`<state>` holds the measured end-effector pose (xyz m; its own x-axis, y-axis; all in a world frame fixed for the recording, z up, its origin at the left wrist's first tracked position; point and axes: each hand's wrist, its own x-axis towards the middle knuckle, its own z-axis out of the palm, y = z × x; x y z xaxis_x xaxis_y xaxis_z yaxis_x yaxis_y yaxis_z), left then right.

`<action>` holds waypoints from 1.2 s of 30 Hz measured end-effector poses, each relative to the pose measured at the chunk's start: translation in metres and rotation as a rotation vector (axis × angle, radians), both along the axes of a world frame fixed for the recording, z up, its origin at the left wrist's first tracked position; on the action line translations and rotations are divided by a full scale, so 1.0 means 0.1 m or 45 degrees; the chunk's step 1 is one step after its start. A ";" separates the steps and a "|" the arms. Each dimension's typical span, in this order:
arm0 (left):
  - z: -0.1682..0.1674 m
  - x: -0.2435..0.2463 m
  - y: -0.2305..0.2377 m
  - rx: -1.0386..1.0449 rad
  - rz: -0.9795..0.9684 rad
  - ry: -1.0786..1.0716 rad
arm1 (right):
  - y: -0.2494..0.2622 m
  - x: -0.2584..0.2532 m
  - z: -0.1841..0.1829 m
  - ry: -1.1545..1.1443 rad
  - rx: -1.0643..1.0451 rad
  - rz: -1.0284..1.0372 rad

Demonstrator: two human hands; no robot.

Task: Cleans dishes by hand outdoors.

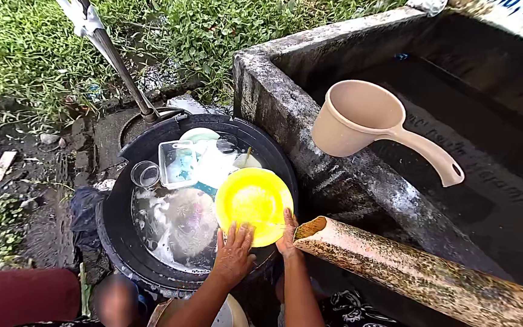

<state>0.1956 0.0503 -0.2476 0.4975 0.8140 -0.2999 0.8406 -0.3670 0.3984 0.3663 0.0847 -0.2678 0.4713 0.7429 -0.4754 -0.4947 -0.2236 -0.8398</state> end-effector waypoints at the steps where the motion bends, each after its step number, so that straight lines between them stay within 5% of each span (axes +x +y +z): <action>1: 0.04 -0.06 0.07 -0.010 0.049 0.048 | 0.00 -0.01 0.03 0.001 0.004 -0.010; 6: 0.07 -0.37 0.19 0.527 -0.013 -0.167 | 0.05 -0.18 0.19 0.034 -0.164 0.015; 10: 0.32 -0.65 0.23 0.677 -0.174 -0.318 | 0.07 -0.33 0.21 0.257 -0.174 0.196; 13: 0.73 -0.88 0.28 0.592 -0.053 -0.247 | 0.13 -0.43 0.28 0.405 -0.125 0.347; 17: 1.51 -1.43 0.30 0.282 0.518 -0.414 | 0.16 -0.59 0.27 0.323 -0.083 0.516; 23: 2.09 -2.90 0.02 0.663 1.566 -1.079 | 0.15 -1.02 0.18 0.266 -0.162 0.624; 31: 1.96 -4.24 -1.07 1.192 2.448 -1.679 | 0.08 -1.27 0.29 0.172 -0.236 0.721; 36: 1.78 -4.30 -1.40 0.785 2.742 -1.707 | 0.06 -1.31 0.45 0.105 -0.230 0.744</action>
